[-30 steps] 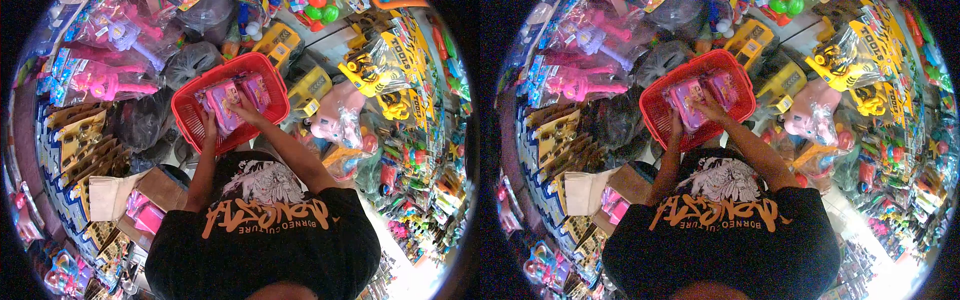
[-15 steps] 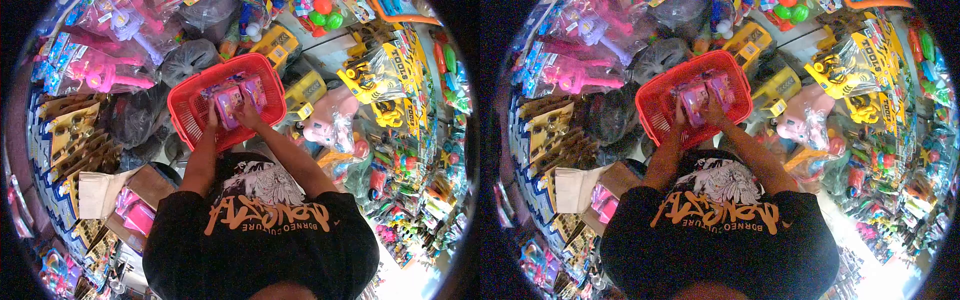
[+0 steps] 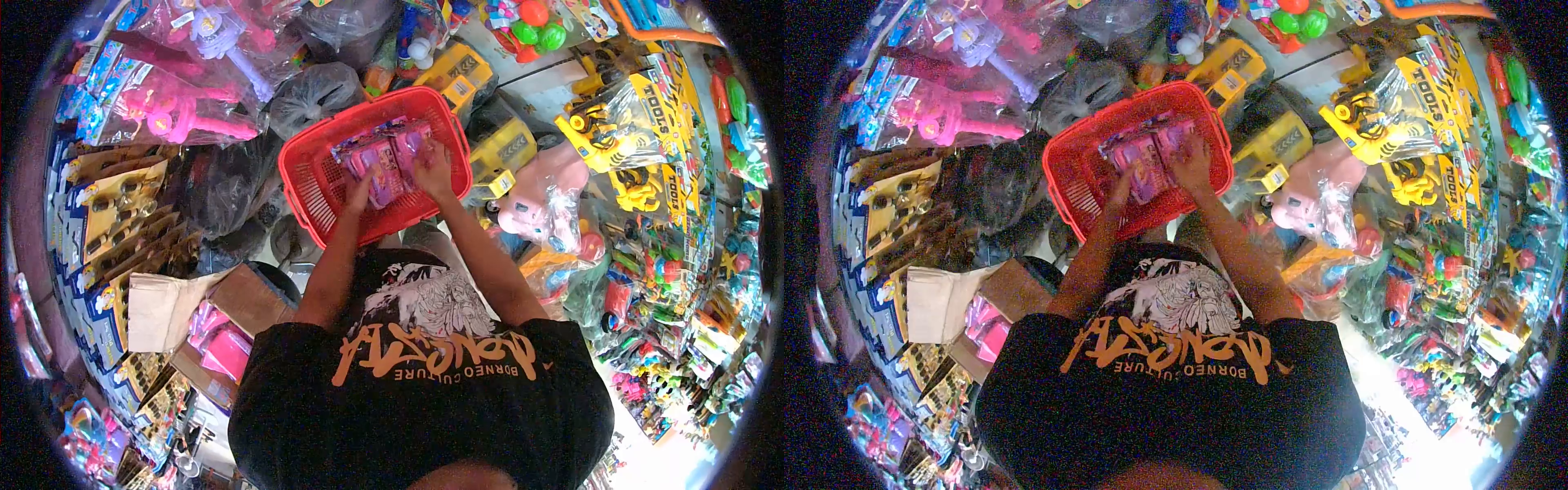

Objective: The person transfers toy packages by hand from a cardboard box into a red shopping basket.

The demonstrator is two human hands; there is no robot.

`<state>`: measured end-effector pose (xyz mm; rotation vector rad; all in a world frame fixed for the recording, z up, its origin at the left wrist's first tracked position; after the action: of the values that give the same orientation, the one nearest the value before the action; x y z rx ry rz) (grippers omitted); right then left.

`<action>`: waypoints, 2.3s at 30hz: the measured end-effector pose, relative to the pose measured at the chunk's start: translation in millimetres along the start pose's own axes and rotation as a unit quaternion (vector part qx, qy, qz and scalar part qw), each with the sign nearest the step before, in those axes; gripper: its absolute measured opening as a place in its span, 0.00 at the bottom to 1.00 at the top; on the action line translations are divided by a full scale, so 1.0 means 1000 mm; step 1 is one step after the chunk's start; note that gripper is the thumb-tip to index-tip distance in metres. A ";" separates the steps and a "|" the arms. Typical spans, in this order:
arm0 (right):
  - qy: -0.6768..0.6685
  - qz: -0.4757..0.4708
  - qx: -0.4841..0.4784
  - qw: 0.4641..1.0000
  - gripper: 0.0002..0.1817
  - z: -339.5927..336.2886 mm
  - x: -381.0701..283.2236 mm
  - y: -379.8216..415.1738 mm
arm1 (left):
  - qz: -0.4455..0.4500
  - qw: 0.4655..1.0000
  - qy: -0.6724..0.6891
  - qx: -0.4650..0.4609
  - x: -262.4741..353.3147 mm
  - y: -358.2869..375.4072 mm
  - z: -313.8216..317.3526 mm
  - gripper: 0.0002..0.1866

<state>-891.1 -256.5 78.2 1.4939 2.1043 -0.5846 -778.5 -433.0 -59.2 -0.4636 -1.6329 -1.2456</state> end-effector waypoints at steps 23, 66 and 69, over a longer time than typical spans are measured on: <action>-0.067 0.097 -0.133 0.984 0.42 0.021 0.038 0.018 | -0.116 0.970 0.185 -0.102 -0.062 -0.039 0.028 0.59; 0.006 -0.159 -0.514 0.843 0.15 0.059 0.214 0.470 | -0.249 0.956 -0.147 -0.055 -0.298 0.396 -0.113 0.47; -0.015 -0.029 -0.584 0.811 0.15 0.072 0.210 0.476 | -0.232 0.966 -0.116 0.004 -0.279 0.444 -0.117 0.40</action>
<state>-487.8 2.5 -136.8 0.6580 1.8260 0.6234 -261.7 -289.2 -79.0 -0.2310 -2.0216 -1.5719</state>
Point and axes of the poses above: each hand's wrist, its own y-axis away from the middle knuckle, its own z-axis out of the palm, x = y × z, the point moved 8 cm from there along -y, towards the middle knuckle, and after that the axes turned 3 degrees about y, right-handed, at the moved point
